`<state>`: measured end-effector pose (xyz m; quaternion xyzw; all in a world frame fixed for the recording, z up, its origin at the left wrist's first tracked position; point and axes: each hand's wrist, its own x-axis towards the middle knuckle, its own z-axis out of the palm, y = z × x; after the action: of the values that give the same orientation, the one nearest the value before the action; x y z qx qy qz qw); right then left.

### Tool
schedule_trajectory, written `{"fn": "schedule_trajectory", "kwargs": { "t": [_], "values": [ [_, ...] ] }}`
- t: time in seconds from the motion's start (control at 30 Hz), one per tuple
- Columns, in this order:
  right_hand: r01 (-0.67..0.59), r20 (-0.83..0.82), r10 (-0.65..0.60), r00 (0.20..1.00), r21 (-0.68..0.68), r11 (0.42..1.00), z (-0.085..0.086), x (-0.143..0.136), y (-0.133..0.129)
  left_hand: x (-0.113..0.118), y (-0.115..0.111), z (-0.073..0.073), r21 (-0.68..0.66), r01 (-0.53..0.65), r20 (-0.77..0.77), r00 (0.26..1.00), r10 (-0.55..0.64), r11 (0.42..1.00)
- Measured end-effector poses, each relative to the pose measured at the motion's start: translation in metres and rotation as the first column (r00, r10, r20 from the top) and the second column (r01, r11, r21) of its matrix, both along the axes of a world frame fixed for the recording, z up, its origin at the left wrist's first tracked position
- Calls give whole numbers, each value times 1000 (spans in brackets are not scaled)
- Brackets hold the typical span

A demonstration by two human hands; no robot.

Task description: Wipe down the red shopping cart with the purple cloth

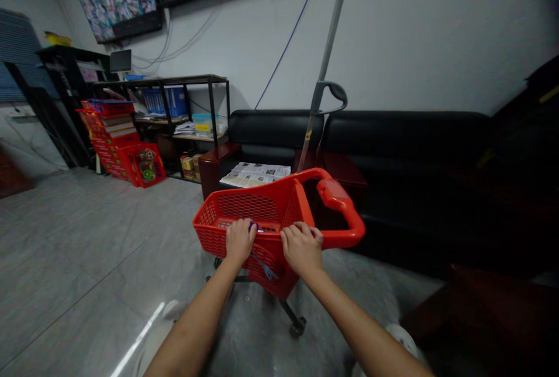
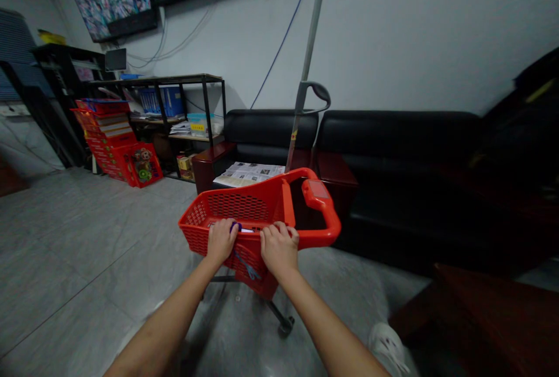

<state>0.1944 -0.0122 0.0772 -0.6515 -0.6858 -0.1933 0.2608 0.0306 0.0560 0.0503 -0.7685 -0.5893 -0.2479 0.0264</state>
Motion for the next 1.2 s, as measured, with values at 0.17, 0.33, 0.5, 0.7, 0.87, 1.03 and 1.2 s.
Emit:
{"fn": "schedule_trajectory", "kwargs": {
  "t": [0.17, 0.33, 0.5, 0.7, 0.87, 1.03, 1.2],
  "values": [
    [36, 18, -36, 999, 6, 999, -4, -8, 7, 19, -3, 5, -18, -61, 19, 998, 61, 998],
    [2, 13, -2, 1000, -3, 1000, -3, -15, 7, 40, -7, 3, 32, 20, 38, 999, -21, 999],
    [-1, -15, 2, 1000, 33, 999, 12, -5, -8, 21, 2, 0, 27, 68, 17, 997, -69, 997],
    [53, 28, -56, 998, 68, 996, 18, 15, -24, 6, 13, 6, -9, 35, 69, 997, -34, 999],
    [30, 37, -34, 999, 90, 995, 9, 2, -20, 31, 0, 20, -45, -54, 130, 990, 60, 997],
    [12, 32, -16, 999, 136, 991, 11, -5, -22, 37, -10, 22, 28, 130, 177, 975, -133, 991],
    [-17, 7, 16, 1000, 138, 990, 12, -6, -24, 16, 5, 19, -37, 57, 158, 986, -51, 998]
  ]
}}
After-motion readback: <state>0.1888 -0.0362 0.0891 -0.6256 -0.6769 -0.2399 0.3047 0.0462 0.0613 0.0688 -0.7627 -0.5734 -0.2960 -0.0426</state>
